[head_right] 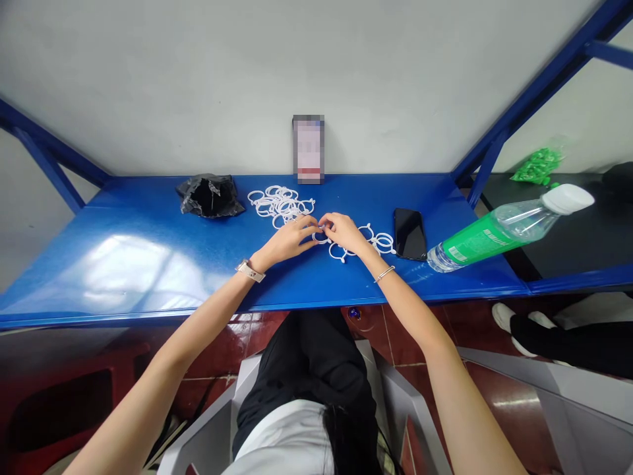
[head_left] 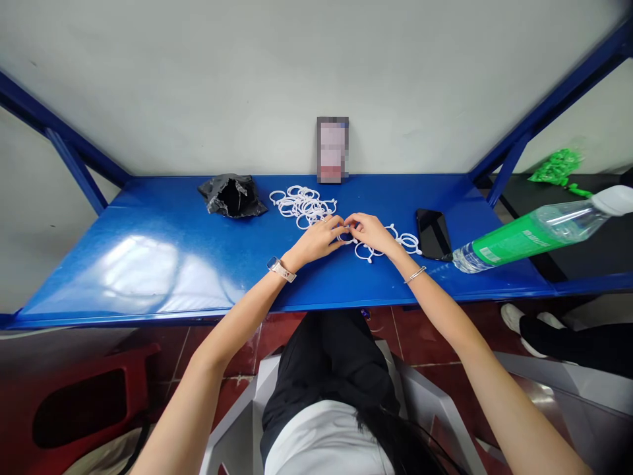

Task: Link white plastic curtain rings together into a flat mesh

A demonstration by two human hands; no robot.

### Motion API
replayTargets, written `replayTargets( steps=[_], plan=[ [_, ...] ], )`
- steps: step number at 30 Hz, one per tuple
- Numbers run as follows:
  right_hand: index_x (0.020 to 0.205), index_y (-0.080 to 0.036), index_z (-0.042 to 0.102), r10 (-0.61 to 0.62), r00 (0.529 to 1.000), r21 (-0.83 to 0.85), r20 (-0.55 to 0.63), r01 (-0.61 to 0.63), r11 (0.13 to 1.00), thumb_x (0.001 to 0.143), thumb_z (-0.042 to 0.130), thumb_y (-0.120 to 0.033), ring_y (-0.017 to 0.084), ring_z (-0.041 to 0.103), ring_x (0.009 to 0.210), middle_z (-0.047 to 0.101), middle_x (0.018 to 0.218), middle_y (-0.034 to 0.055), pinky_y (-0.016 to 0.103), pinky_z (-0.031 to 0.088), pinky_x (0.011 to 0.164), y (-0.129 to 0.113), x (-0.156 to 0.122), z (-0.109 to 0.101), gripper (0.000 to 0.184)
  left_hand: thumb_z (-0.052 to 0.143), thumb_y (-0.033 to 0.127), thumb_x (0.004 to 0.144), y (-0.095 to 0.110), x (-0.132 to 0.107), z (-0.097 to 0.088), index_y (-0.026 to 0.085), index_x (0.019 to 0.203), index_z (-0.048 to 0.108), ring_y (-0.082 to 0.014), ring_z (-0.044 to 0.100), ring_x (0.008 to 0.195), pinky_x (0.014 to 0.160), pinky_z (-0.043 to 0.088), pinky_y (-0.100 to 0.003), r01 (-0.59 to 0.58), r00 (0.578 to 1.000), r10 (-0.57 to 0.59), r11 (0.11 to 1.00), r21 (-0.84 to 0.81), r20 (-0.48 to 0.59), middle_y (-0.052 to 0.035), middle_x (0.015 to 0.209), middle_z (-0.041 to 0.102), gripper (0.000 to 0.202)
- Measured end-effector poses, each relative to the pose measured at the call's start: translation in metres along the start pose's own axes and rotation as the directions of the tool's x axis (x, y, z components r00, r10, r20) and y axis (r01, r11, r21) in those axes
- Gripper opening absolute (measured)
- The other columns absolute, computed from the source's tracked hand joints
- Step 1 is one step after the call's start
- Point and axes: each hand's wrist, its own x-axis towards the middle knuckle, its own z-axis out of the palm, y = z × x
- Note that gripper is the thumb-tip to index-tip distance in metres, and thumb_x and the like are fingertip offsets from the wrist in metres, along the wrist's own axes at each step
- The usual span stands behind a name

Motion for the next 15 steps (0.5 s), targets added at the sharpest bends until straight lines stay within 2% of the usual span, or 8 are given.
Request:
replayTargets(
  steps=[4,6,8,10,12,15],
  plan=[
    [0.091,-0.021,0.06,0.051,0.998,0.233,-0.042,-0.04,0.972,0.082,0.053,-0.021,0.01,0.052,0.056,0.061,0.087,-0.0006,0.025,0.041,0.056,-0.008,-0.002,0.003,0.012,0.051,0.026,0.101,0.004,0.002,0.006,0.015,0.099,0.067,-0.0247,0.063,0.101,0.083,0.05,-0.034,0.029,0.998,-0.028,0.999,-0.024,0.05,-0.0139,0.116,0.066,0.02],
    [0.086,-0.02,0.061,0.012,0.996,0.259,-0.093,0.012,0.966,0.081,0.055,-0.024,0.01,0.051,0.059,0.061,0.095,0.0018,0.026,0.042,0.058,-0.012,-0.002,0.002,0.008,0.048,0.024,0.101,0.003,0.002,0.005,0.016,0.091,0.066,-0.0221,0.064,0.094,0.078,0.047,-0.031,0.081,0.996,-0.077,0.989,-0.123,0.039,-0.011,0.106,0.068,0.022],
    [0.083,-0.02,0.062,-0.017,0.994,0.309,-0.11,0.051,0.95,0.083,0.056,-0.029,0.01,0.05,0.062,0.061,0.097,0.0029,0.027,0.042,0.06,-0.014,-0.001,0.001,0.01,0.047,0.026,0.101,0.001,0.002,0.002,0.017,0.086,0.064,-0.0186,0.064,0.081,0.072,0.044,-0.028,0.145,0.989,-0.146,0.944,-0.297,0.02,-0.0071,0.091,0.069,0.024],
    [0.086,-0.021,0.061,0.006,0.999,0.424,-0.046,0.014,0.905,0.087,0.056,-0.038,0.011,0.05,0.06,0.061,0.085,0.0011,0.027,0.041,0.059,-0.015,0.0,0.001,0.018,0.046,0.033,0.102,0.001,0.002,-0.002,0.017,0.083,0.061,-0.0152,0.06,0.069,0.068,0.042,-0.026,0.205,0.974,-0.223,0.842,-0.499,0.023,-0.0032,0.075,0.065,0.029],
    [0.085,-0.022,0.057,0.041,0.997,0.537,0.067,-0.071,0.841,0.089,0.055,-0.05,0.012,0.048,0.057,0.056,0.071,-0.0018,0.026,0.037,0.055,-0.016,0.0,0.001,0.029,0.044,0.044,0.101,0.001,0.002,-0.005,0.016,0.081,0.059,-0.013,0.055,0.059,0.065,0.04,-0.025,0.251,0.957,-0.284,0.704,-0.664,0.06,0.0003,0.063,0.059,0.037],
    [0.076,-0.021,0.052,0.059,0.988,0.593,0.141,-0.132,0.794,0.084,0.056,-0.068,0.01,0.041,0.056,0.049,0.063,-0.0037,0.025,0.031,0.053,-0.02,0.0,0.005,0.048,0.047,0.061,0.095,0.005,0.004,-0.007,0.016,0.076,0.056,-0.0104,0.045,0.052,0.057,0.034,-0.024,0.314,0.929,-0.341,0.524,-0.792,0.143,0.0034,0.054,0.048,0.05]
  ],
)
